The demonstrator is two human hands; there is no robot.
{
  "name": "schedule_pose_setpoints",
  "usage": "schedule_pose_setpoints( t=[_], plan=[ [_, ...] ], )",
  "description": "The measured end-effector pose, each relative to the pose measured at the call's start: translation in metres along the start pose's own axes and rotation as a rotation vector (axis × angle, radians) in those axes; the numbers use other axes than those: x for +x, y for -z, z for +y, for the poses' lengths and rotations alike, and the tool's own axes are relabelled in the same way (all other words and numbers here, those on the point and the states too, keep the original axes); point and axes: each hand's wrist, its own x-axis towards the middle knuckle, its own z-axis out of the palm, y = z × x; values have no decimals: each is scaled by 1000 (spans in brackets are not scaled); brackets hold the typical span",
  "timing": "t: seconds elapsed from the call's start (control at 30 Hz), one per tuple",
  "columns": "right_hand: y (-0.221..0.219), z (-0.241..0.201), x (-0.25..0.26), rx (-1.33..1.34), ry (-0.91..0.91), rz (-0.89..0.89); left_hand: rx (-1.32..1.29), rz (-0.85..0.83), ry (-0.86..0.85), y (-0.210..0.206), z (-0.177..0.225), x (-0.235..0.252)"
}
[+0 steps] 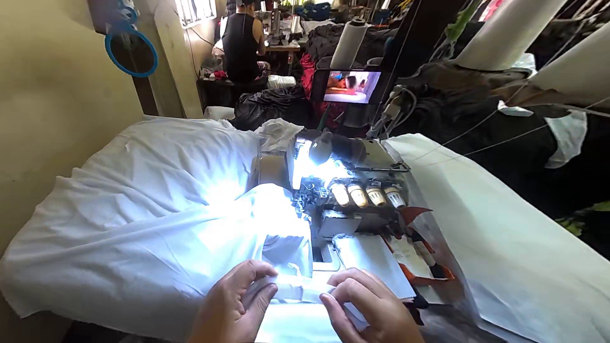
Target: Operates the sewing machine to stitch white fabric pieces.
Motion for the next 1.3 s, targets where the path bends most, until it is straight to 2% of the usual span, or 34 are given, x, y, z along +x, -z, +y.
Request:
schedule_pose_setpoints(
  t=[0.07,0.17,0.27,0.33,0.47,0.57,0.67,0.73,0.83,0.93,1.07,1.2,1.3],
  plan=[
    [-8,-3,-2,39,-72,4,128,56,42,-4,2,-4],
    [-12,-9,-6,113,-186,-77,191,94,-2,-5,-3,-6],
    [-15,-11,-11,304,-268,-235,159,107,-81,-2,-6,5],
    [-20,-9,-11,399,-320,-268,248,154,-174,-4,-6,24],
    [-38,10,3,316,-414,-24,472,235,-308,-24,-18,82],
    [-62,48,16,175,-355,150,423,128,-212,-39,-42,119],
    [-69,62,18,167,-362,152,397,-5,-47,-43,-52,131],
    [-66,59,14,183,-377,114,425,-25,6,-44,-50,130],
    [-61,57,10,196,-373,70,443,-21,44,-46,-49,130],
    [-66,58,14,160,-374,148,476,-35,85,-48,-44,143],
    [-68,46,23,175,-389,191,540,-34,32,-48,-48,154],
    [-67,46,21,125,-278,184,547,-66,71,-47,-46,159],
    [-70,49,34,-9,-230,221,602,-66,26,-45,-56,175]
  ],
)
